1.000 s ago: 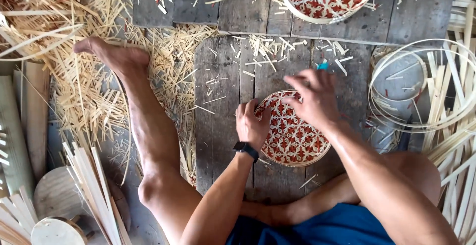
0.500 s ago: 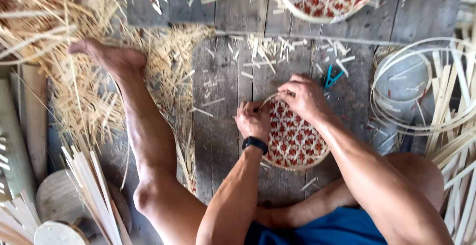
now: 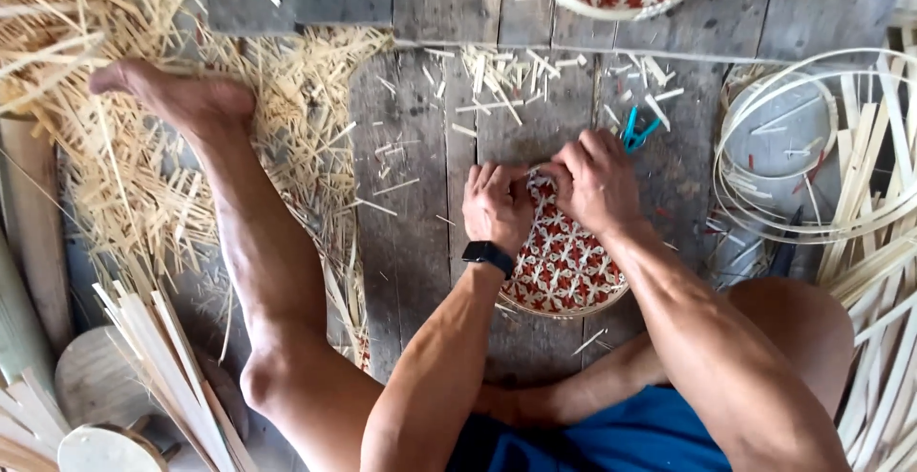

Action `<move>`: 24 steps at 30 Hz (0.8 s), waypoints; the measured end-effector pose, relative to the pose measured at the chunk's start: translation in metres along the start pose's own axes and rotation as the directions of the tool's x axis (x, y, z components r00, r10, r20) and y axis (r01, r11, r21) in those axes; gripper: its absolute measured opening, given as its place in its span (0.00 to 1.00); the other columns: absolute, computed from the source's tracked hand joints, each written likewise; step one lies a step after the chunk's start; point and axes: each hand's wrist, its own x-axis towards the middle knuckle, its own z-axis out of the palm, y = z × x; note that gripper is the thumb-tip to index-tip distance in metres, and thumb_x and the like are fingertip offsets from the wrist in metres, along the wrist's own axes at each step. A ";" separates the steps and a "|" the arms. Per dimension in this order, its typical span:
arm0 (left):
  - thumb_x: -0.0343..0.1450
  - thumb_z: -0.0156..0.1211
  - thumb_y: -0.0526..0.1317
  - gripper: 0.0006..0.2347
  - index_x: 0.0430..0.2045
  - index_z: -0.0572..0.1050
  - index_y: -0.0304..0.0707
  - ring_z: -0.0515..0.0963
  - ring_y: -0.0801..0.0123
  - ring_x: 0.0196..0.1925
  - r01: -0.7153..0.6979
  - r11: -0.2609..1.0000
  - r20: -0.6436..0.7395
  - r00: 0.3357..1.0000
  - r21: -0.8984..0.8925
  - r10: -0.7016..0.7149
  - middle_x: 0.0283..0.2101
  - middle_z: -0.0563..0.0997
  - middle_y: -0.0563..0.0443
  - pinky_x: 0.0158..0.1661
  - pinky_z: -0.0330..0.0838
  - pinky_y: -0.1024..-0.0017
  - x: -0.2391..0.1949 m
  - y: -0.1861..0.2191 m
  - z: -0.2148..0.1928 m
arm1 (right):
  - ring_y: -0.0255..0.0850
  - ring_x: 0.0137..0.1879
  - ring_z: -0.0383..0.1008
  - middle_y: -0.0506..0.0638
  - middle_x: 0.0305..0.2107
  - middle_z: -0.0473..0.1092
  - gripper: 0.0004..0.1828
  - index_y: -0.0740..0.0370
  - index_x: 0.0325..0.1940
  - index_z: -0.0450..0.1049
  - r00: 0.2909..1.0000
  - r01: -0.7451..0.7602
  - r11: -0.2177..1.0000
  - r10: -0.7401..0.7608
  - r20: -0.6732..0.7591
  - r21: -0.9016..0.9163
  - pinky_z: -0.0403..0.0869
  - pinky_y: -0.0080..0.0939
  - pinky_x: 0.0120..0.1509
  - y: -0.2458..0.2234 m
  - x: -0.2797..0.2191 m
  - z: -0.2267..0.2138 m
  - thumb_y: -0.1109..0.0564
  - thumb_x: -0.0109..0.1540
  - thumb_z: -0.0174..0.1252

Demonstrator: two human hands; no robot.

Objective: The person sits on the floor of a bamboo workshop and assembles woven bamboo trays. They bend and fit thin bamboo strips into a circular rim, press the rim onto a patterned woven tray, secure it with a clip, and use shears to trim the strip ends.

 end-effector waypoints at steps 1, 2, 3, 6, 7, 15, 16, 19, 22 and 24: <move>0.66 0.62 0.27 0.06 0.30 0.79 0.40 0.79 0.58 0.40 0.051 0.999 0.010 0.999 -0.013 -0.051 0.36 0.83 0.51 0.50 0.73 0.60 0.006 0.003 -0.001 | 0.45 0.40 0.67 0.50 0.31 0.63 0.14 0.62 0.30 0.72 1.000 0.004 1.000 -0.004 -0.010 -0.007 0.72 0.47 0.46 -0.002 0.007 -0.003 0.53 0.64 0.65; 0.67 0.61 0.27 0.06 0.30 0.79 0.40 0.78 0.57 0.39 0.101 0.995 0.020 0.995 -0.026 -0.101 0.37 0.83 0.52 0.45 0.74 0.62 0.013 0.008 -0.003 | 0.44 0.39 0.67 0.50 0.31 0.63 0.12 0.61 0.30 0.71 1.000 0.009 1.000 -0.009 -0.021 -0.014 0.71 0.47 0.45 -0.004 0.013 -0.009 0.54 0.63 0.64; 0.67 0.61 0.27 0.06 0.30 0.79 0.40 0.78 0.57 0.39 0.096 0.995 0.021 0.995 -0.028 -0.095 0.37 0.83 0.52 0.45 0.74 0.62 0.011 0.008 -0.004 | 0.44 0.39 0.67 0.50 0.31 0.63 0.12 0.61 0.30 0.71 1.000 0.006 1.000 -0.007 -0.025 -0.016 0.71 0.47 0.45 -0.001 0.011 -0.001 0.54 0.63 0.64; 0.65 0.62 0.27 0.06 0.29 0.78 0.39 0.78 0.56 0.39 0.002 1.000 -0.037 0.999 -0.027 -0.003 0.37 0.83 0.50 0.44 0.74 0.61 0.011 0.010 -0.006 | 0.42 0.36 0.68 0.48 0.29 0.65 0.16 0.61 0.30 0.73 0.991 -0.134 0.990 0.133 0.033 0.040 0.72 0.44 0.42 0.003 0.009 0.001 0.51 0.66 0.66; 0.66 0.63 0.28 0.06 0.30 0.80 0.39 0.78 0.55 0.40 0.009 1.000 -0.015 1.000 -0.012 -0.009 0.36 0.82 0.48 0.45 0.75 0.60 0.013 0.007 -0.005 | 0.41 0.37 0.70 0.48 0.29 0.67 0.13 0.59 0.32 0.76 0.990 -0.139 0.985 0.134 0.050 0.102 0.73 0.45 0.41 0.001 0.013 -0.009 0.49 0.62 0.68; 0.73 0.67 0.52 0.21 0.53 0.79 0.35 0.86 0.73 0.48 0.608 0.621 0.342 0.793 -0.495 -0.504 0.48 0.87 0.48 0.48 0.81 0.75 -0.020 -0.046 -0.080 | 0.36 0.43 0.80 0.49 0.43 0.80 0.11 0.58 0.55 0.78 0.881 -0.464 0.773 0.452 0.137 0.432 0.79 0.36 0.41 0.051 -0.054 -0.158 0.55 0.69 0.59; 0.70 0.69 0.52 0.22 0.51 0.78 0.34 0.86 0.69 0.41 0.695 0.636 0.378 0.717 -0.335 -0.585 0.43 0.87 0.46 0.42 0.81 0.71 -0.028 -0.037 -0.089 | 0.33 0.43 0.79 0.47 0.42 0.79 0.12 0.59 0.56 0.77 0.764 -0.604 0.621 0.631 0.138 0.500 0.77 0.34 0.44 0.073 -0.077 -0.173 0.54 0.70 0.60; 0.64 0.73 0.47 0.24 0.49 0.76 0.32 0.86 0.64 0.36 0.618 0.780 0.387 0.747 -0.103 -0.541 0.36 0.87 0.42 0.38 0.81 0.67 -0.078 -0.035 -0.085 | 0.30 0.41 0.75 0.47 0.39 0.77 0.10 0.63 0.55 0.78 0.558 -0.742 0.441 0.824 0.101 0.506 0.73 0.32 0.45 0.114 -0.166 -0.198 0.55 0.74 0.60; 0.62 0.71 0.40 0.20 0.46 0.77 0.32 0.87 0.63 0.35 0.417 0.903 0.284 0.882 -0.103 -0.375 0.33 0.87 0.41 0.38 0.80 0.68 -0.089 -0.051 -0.059 | 0.30 0.36 0.72 0.48 0.34 0.76 0.10 0.64 0.52 0.79 0.479 -0.776 0.391 0.876 0.058 0.495 0.71 0.34 0.39 0.137 -0.260 -0.190 0.55 0.74 0.60; 0.64 0.68 0.39 0.15 0.44 0.80 0.35 0.88 0.64 0.33 0.408 0.900 0.200 0.905 -0.156 -0.376 0.32 0.87 0.42 0.38 0.80 0.68 -0.073 -0.039 -0.054 | 0.31 0.33 0.72 0.48 0.32 0.76 0.11 0.61 0.52 0.80 0.434 -0.785 0.327 0.896 0.090 0.526 0.72 0.35 0.36 0.135 -0.305 -0.185 0.55 0.70 0.59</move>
